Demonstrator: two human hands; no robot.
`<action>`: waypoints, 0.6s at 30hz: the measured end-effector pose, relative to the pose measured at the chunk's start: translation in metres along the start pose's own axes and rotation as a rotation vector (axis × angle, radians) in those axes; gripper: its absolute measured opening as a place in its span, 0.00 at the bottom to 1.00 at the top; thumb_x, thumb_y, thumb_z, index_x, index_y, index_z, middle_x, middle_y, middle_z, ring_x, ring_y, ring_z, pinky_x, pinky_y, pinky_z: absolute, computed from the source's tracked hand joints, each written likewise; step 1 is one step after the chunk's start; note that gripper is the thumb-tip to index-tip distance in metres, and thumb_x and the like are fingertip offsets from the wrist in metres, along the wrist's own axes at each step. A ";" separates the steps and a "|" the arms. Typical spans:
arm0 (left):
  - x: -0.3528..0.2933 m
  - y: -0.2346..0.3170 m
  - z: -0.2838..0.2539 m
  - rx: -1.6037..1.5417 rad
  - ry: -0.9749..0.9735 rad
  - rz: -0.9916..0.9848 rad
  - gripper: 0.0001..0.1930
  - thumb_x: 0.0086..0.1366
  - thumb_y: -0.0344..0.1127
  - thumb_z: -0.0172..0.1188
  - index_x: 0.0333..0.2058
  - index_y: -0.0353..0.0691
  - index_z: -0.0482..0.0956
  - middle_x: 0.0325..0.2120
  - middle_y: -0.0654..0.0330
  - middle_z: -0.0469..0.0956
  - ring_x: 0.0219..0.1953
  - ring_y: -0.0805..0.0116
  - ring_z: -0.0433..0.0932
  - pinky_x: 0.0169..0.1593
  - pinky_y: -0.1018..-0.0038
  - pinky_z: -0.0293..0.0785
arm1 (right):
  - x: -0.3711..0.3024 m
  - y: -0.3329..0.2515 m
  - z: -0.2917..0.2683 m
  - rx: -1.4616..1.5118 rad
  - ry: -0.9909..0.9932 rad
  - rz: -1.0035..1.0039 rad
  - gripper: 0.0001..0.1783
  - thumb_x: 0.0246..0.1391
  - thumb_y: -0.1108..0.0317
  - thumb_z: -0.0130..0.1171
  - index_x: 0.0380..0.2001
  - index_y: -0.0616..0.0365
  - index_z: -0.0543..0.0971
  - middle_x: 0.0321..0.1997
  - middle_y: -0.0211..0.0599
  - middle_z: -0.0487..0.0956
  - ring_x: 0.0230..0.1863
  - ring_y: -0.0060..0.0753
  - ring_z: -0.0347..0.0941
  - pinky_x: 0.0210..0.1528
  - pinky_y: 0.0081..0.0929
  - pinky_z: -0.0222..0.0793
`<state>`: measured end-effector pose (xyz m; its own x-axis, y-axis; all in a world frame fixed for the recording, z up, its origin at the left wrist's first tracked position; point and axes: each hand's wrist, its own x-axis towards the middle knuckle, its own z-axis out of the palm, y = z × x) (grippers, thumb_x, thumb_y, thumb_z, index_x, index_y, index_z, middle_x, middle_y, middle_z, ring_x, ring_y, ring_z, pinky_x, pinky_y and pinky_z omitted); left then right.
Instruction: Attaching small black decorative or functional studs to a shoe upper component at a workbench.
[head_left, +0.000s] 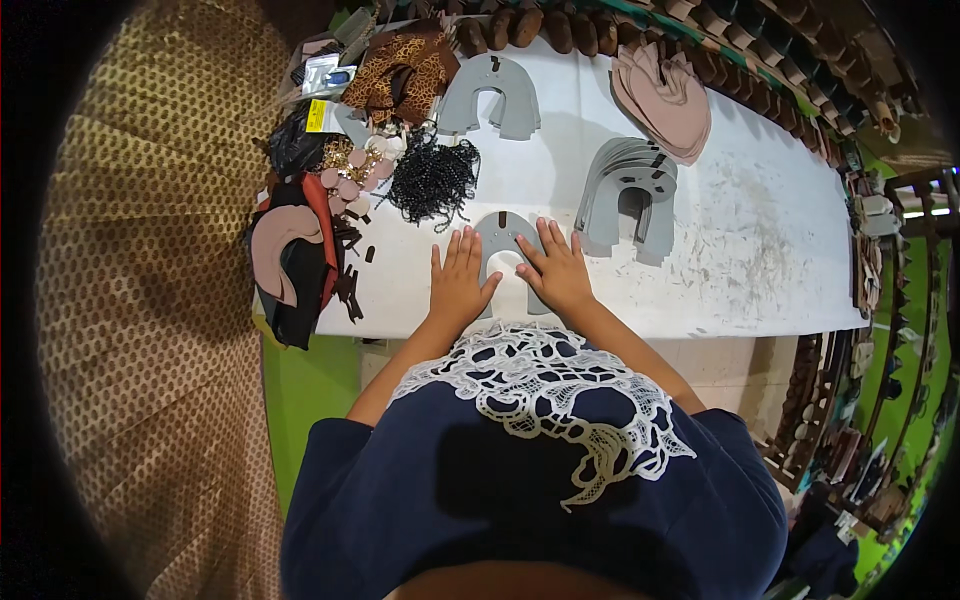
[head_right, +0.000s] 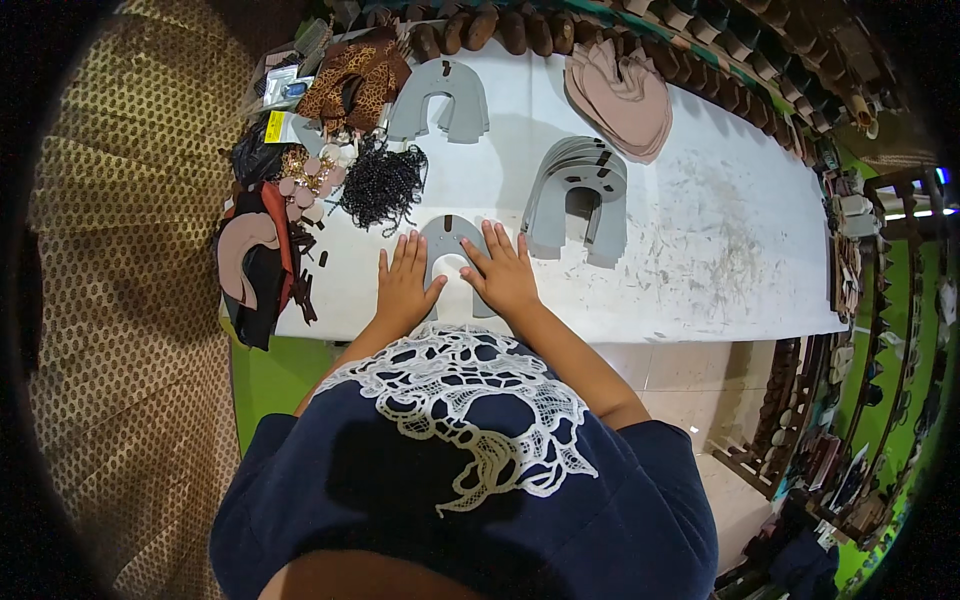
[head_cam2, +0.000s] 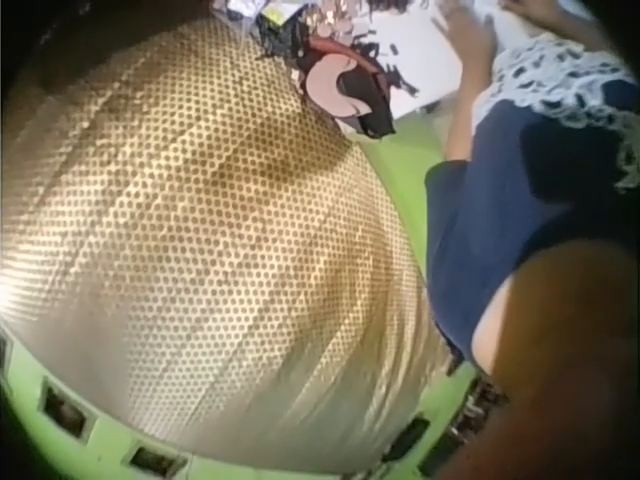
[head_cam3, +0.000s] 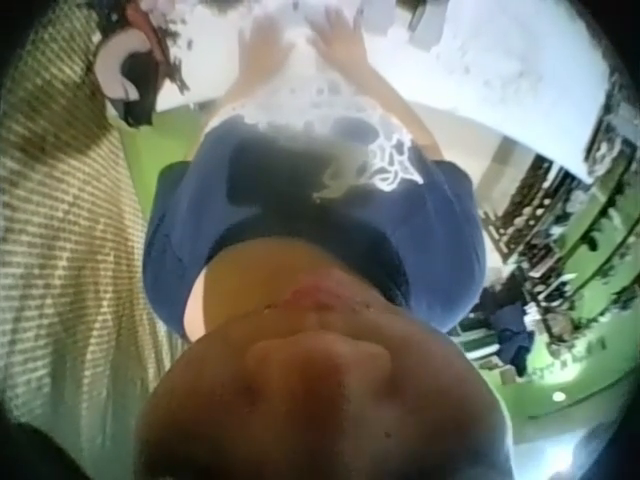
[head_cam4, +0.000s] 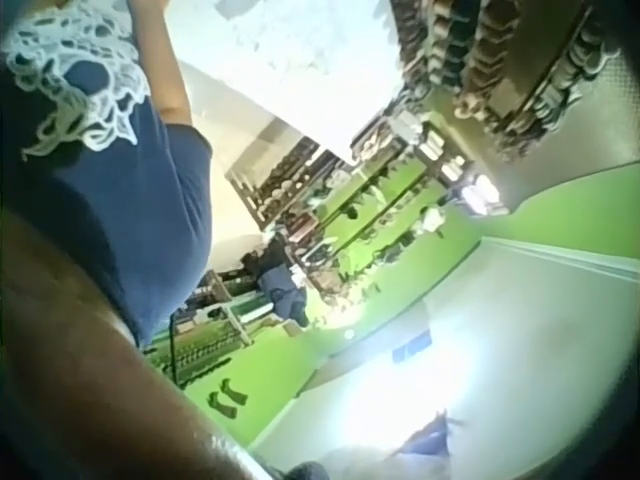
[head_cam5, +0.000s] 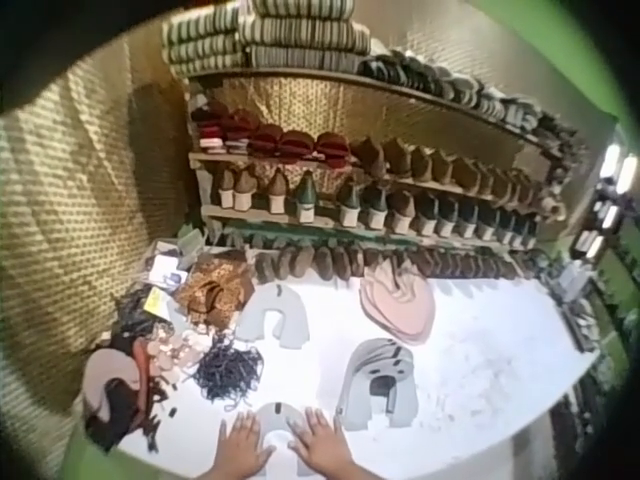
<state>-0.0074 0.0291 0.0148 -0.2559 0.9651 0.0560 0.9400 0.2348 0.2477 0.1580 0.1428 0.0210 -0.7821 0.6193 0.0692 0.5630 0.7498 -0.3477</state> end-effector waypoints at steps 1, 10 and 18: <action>0.000 0.000 0.000 -0.006 -0.016 -0.003 0.38 0.61 0.56 0.46 0.62 0.36 0.52 0.64 0.52 0.50 0.67 0.57 0.46 0.65 0.50 0.34 | 0.000 0.000 -0.001 0.000 0.004 -0.002 0.27 0.56 0.48 0.47 0.58 0.38 0.66 0.68 0.44 0.53 0.69 0.45 0.46 0.66 0.53 0.38; 0.003 0.015 -0.004 0.009 -0.009 0.004 0.32 0.61 0.53 0.50 0.61 0.47 0.57 0.64 0.50 0.50 0.66 0.52 0.46 0.63 0.44 0.36 | -0.003 0.002 -0.004 -0.044 0.000 -0.029 0.24 0.56 0.48 0.47 0.56 0.37 0.70 0.68 0.44 0.52 0.69 0.48 0.46 0.64 0.58 0.38; 0.015 0.037 0.010 0.028 0.110 0.090 0.25 0.60 0.52 0.51 0.57 0.57 0.67 0.62 0.49 0.54 0.65 0.50 0.47 0.61 0.42 0.37 | -0.012 0.007 -0.011 0.108 0.135 -0.073 0.19 0.54 0.55 0.52 0.46 0.49 0.78 0.62 0.46 0.63 0.61 0.46 0.58 0.61 0.58 0.47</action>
<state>0.0253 0.0537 0.0147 -0.1921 0.9642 0.1828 0.9658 0.1527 0.2098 0.1739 0.1431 0.0277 -0.7728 0.5953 0.2203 0.4683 0.7690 -0.4351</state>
